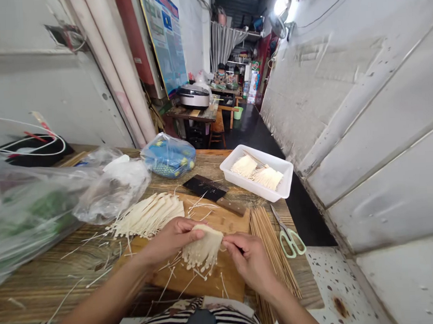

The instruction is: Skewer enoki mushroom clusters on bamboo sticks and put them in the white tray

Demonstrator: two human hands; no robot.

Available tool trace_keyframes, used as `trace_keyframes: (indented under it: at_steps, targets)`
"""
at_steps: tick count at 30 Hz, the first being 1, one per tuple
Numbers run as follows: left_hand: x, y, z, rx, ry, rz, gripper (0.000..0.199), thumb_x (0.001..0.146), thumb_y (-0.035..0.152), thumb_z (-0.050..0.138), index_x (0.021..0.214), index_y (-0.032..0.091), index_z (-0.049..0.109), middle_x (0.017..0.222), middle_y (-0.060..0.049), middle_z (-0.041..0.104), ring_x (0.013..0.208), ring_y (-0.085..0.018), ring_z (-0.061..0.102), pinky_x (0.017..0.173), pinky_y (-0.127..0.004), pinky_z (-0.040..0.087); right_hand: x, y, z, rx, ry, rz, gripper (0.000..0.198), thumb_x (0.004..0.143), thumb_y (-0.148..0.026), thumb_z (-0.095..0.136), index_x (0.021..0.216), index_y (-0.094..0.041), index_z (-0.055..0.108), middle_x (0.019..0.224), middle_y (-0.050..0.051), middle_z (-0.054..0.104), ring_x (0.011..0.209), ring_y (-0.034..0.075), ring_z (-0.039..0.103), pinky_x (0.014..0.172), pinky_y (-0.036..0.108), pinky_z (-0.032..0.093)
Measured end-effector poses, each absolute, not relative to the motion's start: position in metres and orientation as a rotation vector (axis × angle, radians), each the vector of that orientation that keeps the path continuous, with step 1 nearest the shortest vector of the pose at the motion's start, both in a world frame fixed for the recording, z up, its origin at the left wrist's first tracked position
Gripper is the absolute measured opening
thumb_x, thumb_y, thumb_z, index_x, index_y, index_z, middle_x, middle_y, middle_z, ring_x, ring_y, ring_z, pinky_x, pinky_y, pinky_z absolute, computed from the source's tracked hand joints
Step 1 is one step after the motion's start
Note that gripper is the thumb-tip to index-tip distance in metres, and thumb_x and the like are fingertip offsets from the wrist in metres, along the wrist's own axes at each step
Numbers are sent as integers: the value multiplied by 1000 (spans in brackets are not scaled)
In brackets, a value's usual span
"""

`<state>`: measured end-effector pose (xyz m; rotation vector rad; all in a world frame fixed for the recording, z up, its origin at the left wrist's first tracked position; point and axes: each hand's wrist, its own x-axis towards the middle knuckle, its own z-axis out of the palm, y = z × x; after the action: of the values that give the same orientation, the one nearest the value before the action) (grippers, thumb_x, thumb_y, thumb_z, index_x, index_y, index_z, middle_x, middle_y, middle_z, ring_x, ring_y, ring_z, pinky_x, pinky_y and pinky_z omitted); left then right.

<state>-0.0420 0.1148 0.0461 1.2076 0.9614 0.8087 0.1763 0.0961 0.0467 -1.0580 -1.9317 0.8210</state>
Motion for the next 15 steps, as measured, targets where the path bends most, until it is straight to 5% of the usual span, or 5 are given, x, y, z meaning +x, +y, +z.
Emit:
trace_keyframes:
  at_steps: [7,15]
  targets:
    - [-41,125,38,1073,859,852,37,76,41,67,102,16,69,80,-2,70,63,-12,58,58,-21,43,172,118,35,-1227,-1769,1028,27,85,-35,55,81,-13,70,60,1,59,55,12,53,55,22,42]
    - [-46,139,23,812,882,829,35,73,37,72,93,8,69,74,-7,73,63,-15,65,62,-24,49,174,132,12,-1229,-1808,1201,34,81,-39,59,100,-12,68,61,0,60,52,10,51,48,21,38]
